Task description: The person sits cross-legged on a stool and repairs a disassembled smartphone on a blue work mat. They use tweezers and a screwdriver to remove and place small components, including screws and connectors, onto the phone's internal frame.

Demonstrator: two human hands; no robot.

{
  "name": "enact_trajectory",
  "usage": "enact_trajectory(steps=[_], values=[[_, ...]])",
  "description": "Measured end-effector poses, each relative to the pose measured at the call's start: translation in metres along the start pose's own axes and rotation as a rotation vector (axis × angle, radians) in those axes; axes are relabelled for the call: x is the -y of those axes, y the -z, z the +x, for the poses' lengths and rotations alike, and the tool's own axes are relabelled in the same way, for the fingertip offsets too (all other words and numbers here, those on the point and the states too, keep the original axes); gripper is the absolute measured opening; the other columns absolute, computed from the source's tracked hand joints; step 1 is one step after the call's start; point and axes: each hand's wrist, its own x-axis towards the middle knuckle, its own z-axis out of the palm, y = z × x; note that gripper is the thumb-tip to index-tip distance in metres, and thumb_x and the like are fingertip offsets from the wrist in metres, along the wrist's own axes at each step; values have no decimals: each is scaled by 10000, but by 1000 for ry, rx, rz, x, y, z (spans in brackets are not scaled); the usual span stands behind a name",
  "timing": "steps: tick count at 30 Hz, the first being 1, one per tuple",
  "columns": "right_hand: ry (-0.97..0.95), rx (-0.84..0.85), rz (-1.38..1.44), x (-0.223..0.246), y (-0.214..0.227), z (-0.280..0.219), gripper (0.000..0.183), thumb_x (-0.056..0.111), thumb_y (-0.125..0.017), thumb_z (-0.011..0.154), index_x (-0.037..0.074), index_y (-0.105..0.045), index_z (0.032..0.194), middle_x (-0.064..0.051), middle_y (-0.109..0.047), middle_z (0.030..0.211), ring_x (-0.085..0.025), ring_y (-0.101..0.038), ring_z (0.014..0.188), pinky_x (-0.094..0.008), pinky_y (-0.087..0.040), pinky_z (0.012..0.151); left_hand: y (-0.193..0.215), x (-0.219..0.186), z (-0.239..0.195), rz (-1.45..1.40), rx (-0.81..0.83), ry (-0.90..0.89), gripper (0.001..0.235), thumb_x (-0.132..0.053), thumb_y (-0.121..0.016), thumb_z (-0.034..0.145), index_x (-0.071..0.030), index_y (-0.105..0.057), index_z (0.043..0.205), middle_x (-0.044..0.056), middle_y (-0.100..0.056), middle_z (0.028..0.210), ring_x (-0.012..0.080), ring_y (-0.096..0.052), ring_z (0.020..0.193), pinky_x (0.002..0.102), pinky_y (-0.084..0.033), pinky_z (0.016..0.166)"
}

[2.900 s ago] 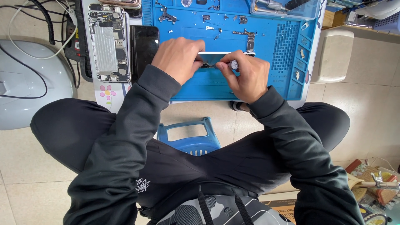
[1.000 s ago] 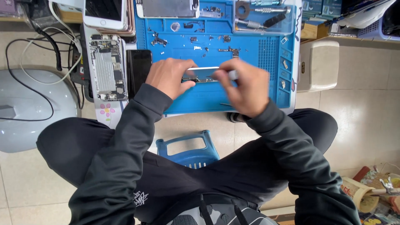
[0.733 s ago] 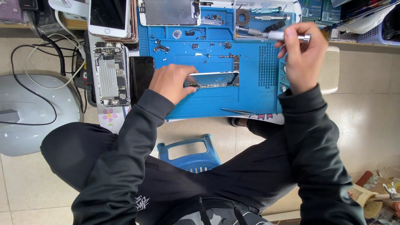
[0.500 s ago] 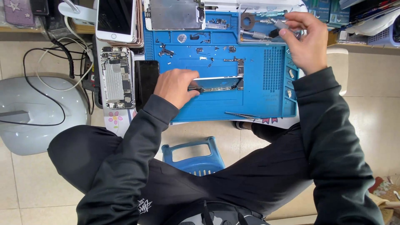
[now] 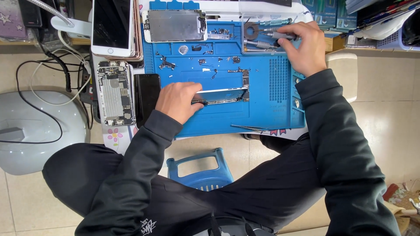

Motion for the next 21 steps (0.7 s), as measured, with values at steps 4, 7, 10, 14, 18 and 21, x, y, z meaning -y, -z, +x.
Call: enact_trajectory(steps=[4,7,10,14,18,21], values=[[25,15,-23,5,-5,0,171,48,-802,1049,66,-827,1217,-105,-788,1106,-309,-599,991,-443,-469,820,-1,2,-1,-18,0,-32,283,-287,-928,845,-132,-705,925,50,-777,878,308,-717,760,477,-623,689],[6,28,-42,9,-7,0,162,74,-779,1060,66,-814,1218,-115,-771,1115,-321,-604,991,-464,-482,759,-3,3,-2,-13,1,-35,283,-294,-917,856,-131,-700,937,63,-759,864,308,-693,737,470,-610,664],[34,8,-18,15,-6,-2,62,58,-760,1080,69,-794,1132,-94,-758,1068,-293,-627,934,-462,-461,841,-4,5,-4,-9,-3,-56,289,-291,-895,878,-134,-658,932,59,-705,805,306,-630,670,462,-553,582],[93,-50,-174,33,7,-10,97,109,-771,1114,62,-814,1186,-108,-751,1124,-345,-606,1037,-474,-486,778,-7,6,-6,8,-32,-92,287,-300,-872,889,-123,-677,1003,79,-706,811,340,-640,669,495,-548,578],[144,41,-160,86,33,-26,146,106,-753,1108,79,-805,975,-71,-736,879,-202,-628,755,-376,-512,679,-9,7,-7,11,-50,-102,311,-295,-886,880,-110,-697,1044,87,-710,801,358,-664,682,513,-566,604],[-102,459,36,162,64,-41,133,162,-765,978,44,-820,1007,-188,-761,868,-340,-707,808,-478,-588,767,-1,5,-9,-65,-4,-77,422,-114,-842,868,-134,-719,1272,82,-784,1040,338,-776,967,484,-643,823]])
